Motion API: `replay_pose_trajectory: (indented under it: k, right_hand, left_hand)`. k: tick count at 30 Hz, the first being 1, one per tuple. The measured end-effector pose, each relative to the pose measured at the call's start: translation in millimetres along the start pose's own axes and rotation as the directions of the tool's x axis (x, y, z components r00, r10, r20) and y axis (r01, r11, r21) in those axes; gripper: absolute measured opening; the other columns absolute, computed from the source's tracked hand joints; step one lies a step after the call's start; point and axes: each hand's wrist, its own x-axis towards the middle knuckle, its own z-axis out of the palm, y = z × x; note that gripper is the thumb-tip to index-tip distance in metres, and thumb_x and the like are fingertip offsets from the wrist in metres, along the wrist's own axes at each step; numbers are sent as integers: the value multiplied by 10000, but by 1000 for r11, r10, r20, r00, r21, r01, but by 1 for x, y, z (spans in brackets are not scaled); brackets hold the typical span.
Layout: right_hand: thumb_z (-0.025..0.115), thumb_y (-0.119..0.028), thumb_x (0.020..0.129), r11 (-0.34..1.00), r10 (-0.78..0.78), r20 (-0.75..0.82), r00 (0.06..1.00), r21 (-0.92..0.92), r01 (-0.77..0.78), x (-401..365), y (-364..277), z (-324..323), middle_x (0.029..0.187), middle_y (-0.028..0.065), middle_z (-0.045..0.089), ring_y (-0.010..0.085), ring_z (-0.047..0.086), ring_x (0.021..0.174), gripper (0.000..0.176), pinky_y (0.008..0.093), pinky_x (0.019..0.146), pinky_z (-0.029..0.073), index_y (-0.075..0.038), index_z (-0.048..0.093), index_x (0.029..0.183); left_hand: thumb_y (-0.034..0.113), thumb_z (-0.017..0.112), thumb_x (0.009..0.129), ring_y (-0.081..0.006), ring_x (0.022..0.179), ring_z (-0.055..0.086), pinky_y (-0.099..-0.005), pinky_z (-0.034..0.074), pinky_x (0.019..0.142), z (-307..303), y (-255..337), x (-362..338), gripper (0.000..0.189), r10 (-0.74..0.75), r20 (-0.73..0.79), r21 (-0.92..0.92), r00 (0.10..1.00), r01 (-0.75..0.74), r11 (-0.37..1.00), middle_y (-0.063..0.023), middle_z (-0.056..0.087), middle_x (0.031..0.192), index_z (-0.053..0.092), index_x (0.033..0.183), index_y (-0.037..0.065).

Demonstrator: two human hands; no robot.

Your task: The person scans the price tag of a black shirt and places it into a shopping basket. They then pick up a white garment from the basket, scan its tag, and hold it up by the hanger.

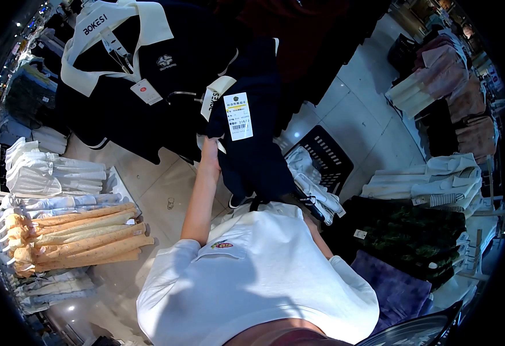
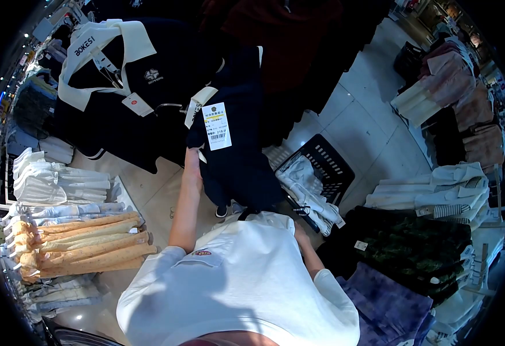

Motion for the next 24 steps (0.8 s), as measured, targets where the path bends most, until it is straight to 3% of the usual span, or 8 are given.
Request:
replay_pose_trajectory:
  k: [10,16,21,23,24]
  right_hand:
    - [612,-286,787,959,240,272,932,85,-271,3,-4,-10,1061,202,620,295,611,943,483,360,797,477,40,560,1140]
    - [610,-316,790,845,440,551,709,15,-535,2,-25,-40,1102,206,612,288,601,979,528,359,821,468,36,540,1178]
    - [609,-336,793,790,491,644,587,-45,-611,2,-30,-65,1130,208,606,283,595,1003,559,359,838,462,33,526,1204]
    - [603,-346,776,840,437,679,590,-72,-538,0,-23,-76,966,159,665,220,635,855,587,329,773,486,37,525,1214]
    - [624,-331,739,815,514,686,514,-206,-541,3,-37,-91,801,102,681,172,641,704,598,298,703,499,-17,531,1239]
  left_hand:
    - [114,598,736,-259,954,624,-391,527,834,5,-6,-1,433,28,3,8,1000,-28,1000,-116,633,1055,557,1160,39]
    - [85,580,770,-250,941,628,-382,526,834,-3,-13,2,388,43,-14,-20,999,-44,999,-101,638,1043,560,1156,51]
    - [78,589,782,-247,954,628,-379,526,841,-18,-18,10,394,-14,70,-85,997,20,996,-98,634,1061,554,1174,49]
    - [80,595,777,-247,959,627,-379,525,845,-20,-20,9,406,-4,87,-77,996,10,997,-98,632,1068,551,1180,48]
    - [77,596,770,-247,963,626,-380,524,848,-12,-17,3,416,-6,82,-55,997,10,998,-97,631,1073,551,1182,47]
